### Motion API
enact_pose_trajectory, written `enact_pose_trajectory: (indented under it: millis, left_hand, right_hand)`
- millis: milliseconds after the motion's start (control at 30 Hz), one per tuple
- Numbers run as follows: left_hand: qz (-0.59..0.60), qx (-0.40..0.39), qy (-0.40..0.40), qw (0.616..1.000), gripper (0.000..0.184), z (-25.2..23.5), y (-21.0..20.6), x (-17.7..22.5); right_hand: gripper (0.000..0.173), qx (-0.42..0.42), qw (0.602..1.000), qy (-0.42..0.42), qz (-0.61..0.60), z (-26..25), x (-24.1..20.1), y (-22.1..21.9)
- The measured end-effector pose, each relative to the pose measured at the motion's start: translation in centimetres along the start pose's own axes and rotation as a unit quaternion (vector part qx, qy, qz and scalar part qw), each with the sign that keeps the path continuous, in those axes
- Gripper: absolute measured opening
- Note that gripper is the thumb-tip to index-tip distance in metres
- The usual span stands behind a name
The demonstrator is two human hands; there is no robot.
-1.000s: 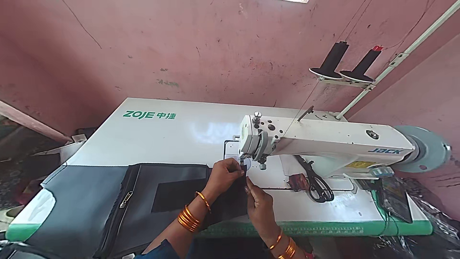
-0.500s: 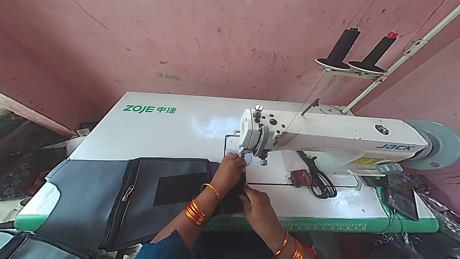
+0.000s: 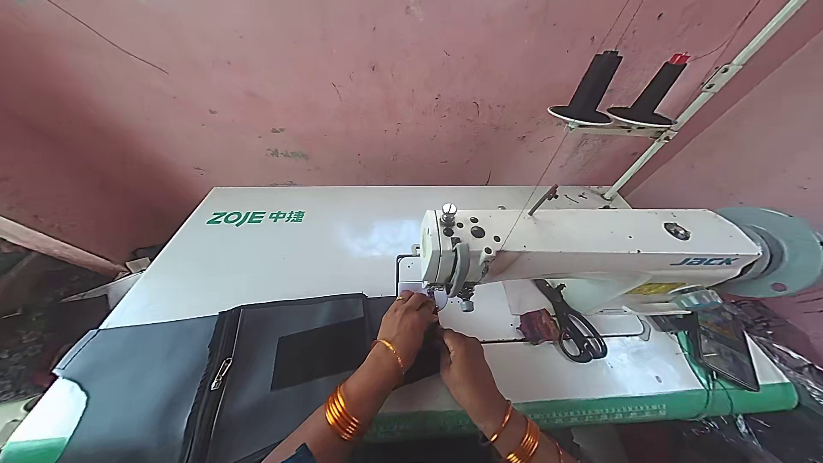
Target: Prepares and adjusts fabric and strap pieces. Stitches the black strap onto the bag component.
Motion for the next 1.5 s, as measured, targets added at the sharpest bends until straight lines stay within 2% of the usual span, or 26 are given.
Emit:
enact_pose_trajectory:
  millis: [100,267,433,767,867,933,1000,1100,1167,1233,1333,1400,1433,1500]
  left_hand:
    - [0.016,0.037,-0.022,0.999,0.018,0.2,0.3,-0.7]
    - [0.031,0.021,-0.037,0.999,0.02,-0.5,0.8,-1.4]
    - [0.056,-0.041,0.0,0.998,0.026,-0.9,1.3,-1.7]
    - [0.059,-0.102,0.029,0.993,0.031,-1.9,1.7,-1.9]
    - [0.059,-0.119,0.014,0.991,0.027,-0.1,1.8,-0.5]
    - [0.057,-0.078,-0.006,0.995,0.024,2.4,1.9,0.8]
    - [0.047,0.001,-0.038,0.998,0.021,5.1,1.3,1.5]
    - [0.028,0.108,-0.072,0.991,0.021,7.5,0.2,2.1]
    - [0.03,0.128,-0.07,0.989,0.024,8.1,0.1,2.5]
    - [0.025,0.083,-0.079,0.993,0.035,8.2,0.6,3.2]
    - [-0.015,0.077,-0.113,0.99,0.034,8.5,0.0,3.4]
    - [-0.021,0.115,-0.121,0.986,0.029,8.6,-0.3,3.0]
    - [-0.019,0.13,-0.12,0.984,0.028,8.5,-0.4,2.7]
    - [-0.007,0.149,-0.122,0.981,0.027,8.0,-0.8,2.7]
  right_hand:
    - [0.017,0.033,0.999,0.02,-0.016,0.2,0.2,-0.6]
    - [0.014,0.073,0.996,0.046,-0.01,0.0,0.3,-1.0]
    - [0.014,0.06,0.997,0.04,0.011,-0.3,-0.4,-1.1]
    - [0.014,0.062,0.997,0.031,0.025,-1.2,-0.6,-1.2]
    - [0.017,0.055,0.997,-0.023,-0.058,-0.6,0.0,-0.9]
    - [0.027,0.034,0.983,-0.081,-0.163,1.0,0.5,-0.8]
    - [0.038,0.06,0.987,-0.039,-0.143,3.6,0.4,-1.2]
    - [0.045,0.11,0.99,0.086,0.037,6.3,-0.5,-1.7]
    - [0.043,0.111,0.98,0.125,0.111,7.0,-1.0,-1.8]
    - [0.032,0.124,0.972,0.152,0.127,7.2,-1.1,-1.7]
    - [0.014,0.107,0.986,0.125,0.035,7.5,-0.8,-1.0]
    - [0.016,0.019,0.993,0.022,-0.114,7.8,-1.0,-0.4]
    - [0.018,-0.038,0.979,-0.038,-0.197,8.1,-1.4,0.1]
    - [0.018,-0.139,0.925,-0.128,-0.331,8.6,-2.2,1.3]
Point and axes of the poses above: each hand's wrist, its own z-axis away from the middle knuckle, its own y-axis out of the back of the hand, x = y × z, the point moved 4 cm from there along -z, towards the middle knuckle, and after that the axes turned 3 degrees about x, right-handed, at the moved point
